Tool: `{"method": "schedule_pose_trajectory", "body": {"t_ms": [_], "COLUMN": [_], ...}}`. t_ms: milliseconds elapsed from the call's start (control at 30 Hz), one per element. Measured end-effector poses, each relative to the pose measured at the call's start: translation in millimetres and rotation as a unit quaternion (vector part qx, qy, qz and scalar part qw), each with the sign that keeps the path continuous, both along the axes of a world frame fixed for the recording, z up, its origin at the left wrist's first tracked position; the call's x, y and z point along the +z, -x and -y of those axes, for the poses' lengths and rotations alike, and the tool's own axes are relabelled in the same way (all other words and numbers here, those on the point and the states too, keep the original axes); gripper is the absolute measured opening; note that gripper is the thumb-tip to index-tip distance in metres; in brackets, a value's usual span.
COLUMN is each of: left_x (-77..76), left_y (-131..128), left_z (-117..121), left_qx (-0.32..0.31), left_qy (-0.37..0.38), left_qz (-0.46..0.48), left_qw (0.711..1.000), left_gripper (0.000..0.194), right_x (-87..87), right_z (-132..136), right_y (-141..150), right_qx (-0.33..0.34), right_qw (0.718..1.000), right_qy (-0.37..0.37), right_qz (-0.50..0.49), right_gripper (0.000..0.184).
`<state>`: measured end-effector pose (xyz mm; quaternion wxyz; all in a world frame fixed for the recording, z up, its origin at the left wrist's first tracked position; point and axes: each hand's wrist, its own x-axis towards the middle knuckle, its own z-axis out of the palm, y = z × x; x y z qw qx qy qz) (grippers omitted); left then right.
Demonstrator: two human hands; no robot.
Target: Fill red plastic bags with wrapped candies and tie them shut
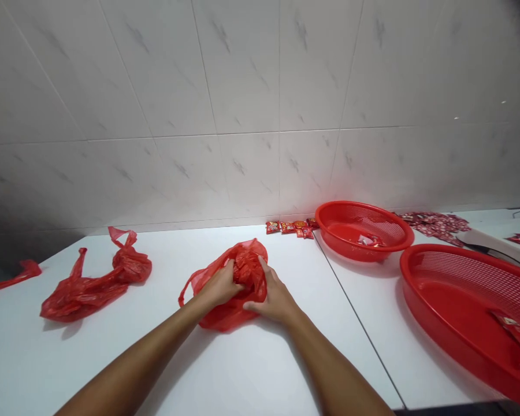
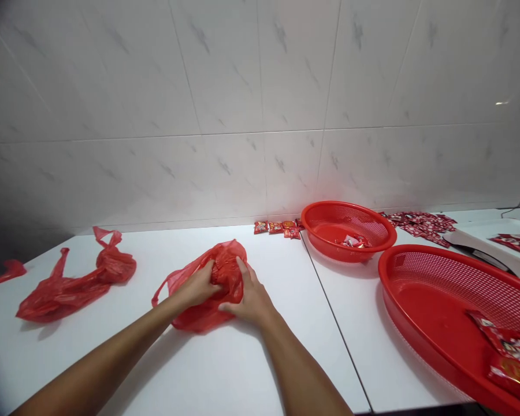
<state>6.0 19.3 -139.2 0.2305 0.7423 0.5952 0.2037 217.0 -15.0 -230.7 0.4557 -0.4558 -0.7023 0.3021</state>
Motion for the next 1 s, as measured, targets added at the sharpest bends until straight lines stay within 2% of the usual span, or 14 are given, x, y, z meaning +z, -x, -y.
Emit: {"method": "schedule_pose_trajectory", "body": {"t_ms": [67, 100, 200, 300, 400, 500, 567, 633, 700, 733, 800, 833, 933, 1000], "left_x": [7.1, 15.1, 48.4, 77.5, 89.2, 85.5, 78.8, 71.0, 62.2, 57.1, 45.7, 39.8, 28.1, 30.4], "left_y": [-3, -3, 2, 6, 8, 11, 13, 12, 7, 1, -12, -19, -33, -34], "left_z": [7, 10, 17, 22, 22, 17, 16, 17, 20, 22, 23, 23, 16, 7], "left_qx": [-0.015, -0.025, -0.054, -0.053, -0.007, 0.03, 0.01, -0.024, -0.046, -0.056, -0.094, -0.115, -0.133, -0.108], "left_qy": [-0.008, -0.01, 0.014, -0.022, -0.104, -0.145, -0.158, -0.171, -0.221, -0.259, -0.32, -0.32, -0.23, -0.189], "left_qz": [0.003, 0.007, 0.041, 0.117, 0.206, 0.22, 0.123, -0.026, -0.138, -0.166, -0.173, -0.153, -0.05, 0.01], "left_qw": [1.0, 1.0, 0.998, 0.991, 0.973, 0.964, 0.98, 0.985, 0.964, 0.95, 0.927, 0.928, 0.963, 0.976], "left_gripper": [0.059, 0.057, 0.033, 0.026, 0.025, 0.025, 0.027, 0.03, 0.029, 0.028, 0.027, 0.026, 0.015, 0.013], "right_x": [2.1, 2.8, 3.6, 4.1, 5.2, 4.9, 3.4, 1.7, 0.5, 0.4, 1.1, 1.7, 3.1, 2.9], "right_z": [-2, -4, -7, -5, -3, -2, -3, -4, -4, -4, -4, -4, -3, -4], "right_y": [-4, -9, -24, -26, -21, -19, -21, -24, -25, -25, -24, -23, -25, -28], "right_qx": [-0.057, -0.089, -0.167, -0.212, -0.247, -0.264, -0.259, -0.238, -0.209, -0.195, -0.171, -0.159, -0.141, -0.158], "right_qw": [0.998, 0.996, 0.985, 0.975, 0.961, 0.956, 0.963, 0.971, 0.976, 0.977, 0.979, 0.979, 0.979, 0.978], "right_qy": [-0.001, 0.0, 0.017, 0.048, 0.08, 0.077, 0.041, -0.011, -0.061, -0.08, -0.107, -0.118, -0.132, -0.117], "right_qz": [0.007, 0.011, 0.031, 0.053, 0.1, 0.103, 0.062, 0.017, -0.012, -0.022, -0.037, -0.043, -0.063, -0.072], "right_gripper": [0.085, 0.07, 0.042, 0.039, 0.053, 0.07, 0.076, 0.072, 0.063, 0.059, 0.055, 0.056, 0.058, 0.061]}}
